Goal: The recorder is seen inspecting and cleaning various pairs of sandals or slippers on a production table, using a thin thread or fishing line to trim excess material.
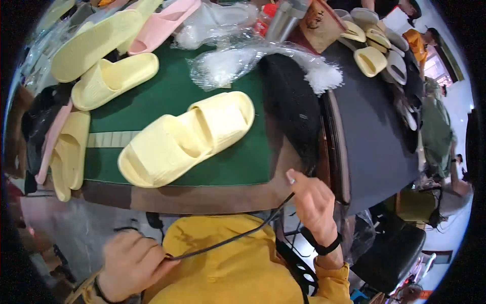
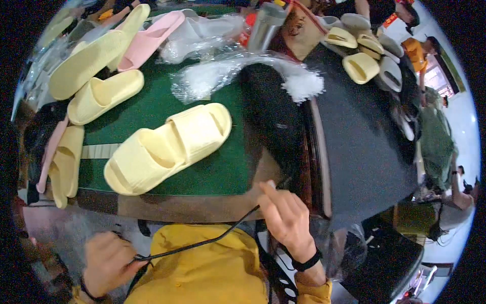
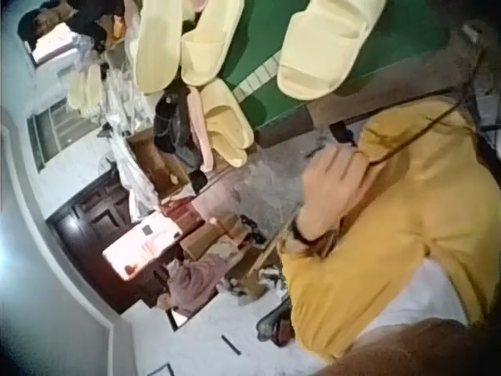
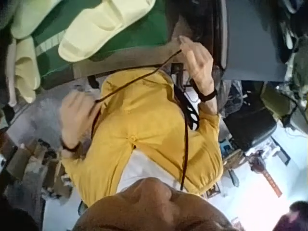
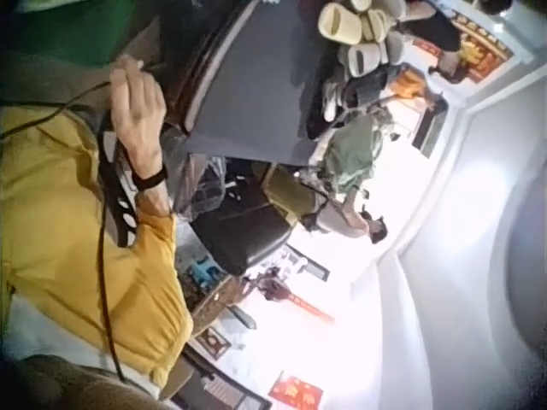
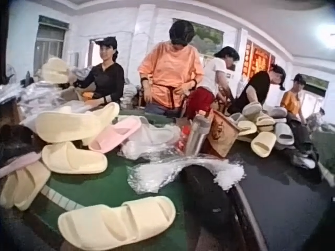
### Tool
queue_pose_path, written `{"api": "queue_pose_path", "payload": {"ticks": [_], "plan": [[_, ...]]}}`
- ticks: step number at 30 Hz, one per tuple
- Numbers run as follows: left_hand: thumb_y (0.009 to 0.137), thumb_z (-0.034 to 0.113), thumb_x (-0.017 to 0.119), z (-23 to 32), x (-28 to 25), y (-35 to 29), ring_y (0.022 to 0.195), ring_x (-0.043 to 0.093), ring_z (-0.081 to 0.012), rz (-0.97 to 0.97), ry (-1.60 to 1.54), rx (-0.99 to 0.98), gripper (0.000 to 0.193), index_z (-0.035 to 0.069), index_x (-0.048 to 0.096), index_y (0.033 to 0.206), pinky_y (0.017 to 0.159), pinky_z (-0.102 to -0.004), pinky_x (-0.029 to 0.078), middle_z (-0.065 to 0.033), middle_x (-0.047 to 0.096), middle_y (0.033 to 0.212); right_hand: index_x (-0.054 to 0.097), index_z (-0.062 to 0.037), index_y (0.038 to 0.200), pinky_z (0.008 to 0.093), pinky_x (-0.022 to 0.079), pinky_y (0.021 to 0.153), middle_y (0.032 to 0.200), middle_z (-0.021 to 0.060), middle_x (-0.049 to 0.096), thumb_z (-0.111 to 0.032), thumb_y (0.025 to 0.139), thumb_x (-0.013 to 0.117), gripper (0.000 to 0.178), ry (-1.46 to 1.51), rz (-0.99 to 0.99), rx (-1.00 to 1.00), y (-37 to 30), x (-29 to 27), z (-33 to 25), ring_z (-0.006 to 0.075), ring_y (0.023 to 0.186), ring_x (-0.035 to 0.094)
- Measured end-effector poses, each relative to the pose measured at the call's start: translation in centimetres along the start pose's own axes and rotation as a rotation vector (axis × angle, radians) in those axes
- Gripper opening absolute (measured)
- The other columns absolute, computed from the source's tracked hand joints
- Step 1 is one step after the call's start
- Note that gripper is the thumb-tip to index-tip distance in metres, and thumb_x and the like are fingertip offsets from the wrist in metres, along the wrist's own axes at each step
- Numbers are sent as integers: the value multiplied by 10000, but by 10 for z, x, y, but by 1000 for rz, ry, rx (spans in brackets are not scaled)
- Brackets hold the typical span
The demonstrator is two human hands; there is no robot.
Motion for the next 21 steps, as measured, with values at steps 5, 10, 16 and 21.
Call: {"api": "queue_pose_path", "payload": {"ticks": [5, 10, 16, 21], "plan": [[633, 252, 801, 8, -34, 87, 690, 540, -212, 122, -144, 274, 254, 102, 624, 734, 583, -316, 457, -1, 596, 755, 610, -28, 927, 365, 552, 683, 1015, 118, 692, 44, 745, 647, 199, -68, 60, 241, -4, -68, 24, 294, 773, 668], [708, 184, 750, 23, 20, 152, 853, 549, -244, -15, -103, 516, 209, 74, 641, 848, 721, -348, 464, -39, 605, 1003, 632, -29, 969, 377, 550, 700, 977, 131, 676, -4, 825, 659, 149, -115, -2, 647, -56, -104, 18, 326, 820, 671], [768, 194, 737, 33, 56, 174, 1037, 540, -304, 4, 1, 634, 299, 36, 627, 997, 880, -411, 459, -113, 553, 1181, 575, 30, 1213, 425, 522, 846, 1125, 277, 633, -281, 915, 646, 437, 312, -452, 931, -150, -51, 0, 436, 978, 636], [721, 316, 775, 25, 76, 168, 1127, 514, -332, -177, -130, 677, 505, 59, 592, 1115, 981, -450, 416, -120, 547, 1208, 385, 92, 1385, 440, 447, 993, 1204, 360, 559, -360, 901, 671, 721, 373, -165, 884, -174, 36, 19, 481, 1146, 539]]}}
Point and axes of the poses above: each hand's wrist, its own y-axis towards the middle knuckle, its own x-axis out of the palm, z = x × y, the point moved 2 cm from there along y, towards the middle knuckle
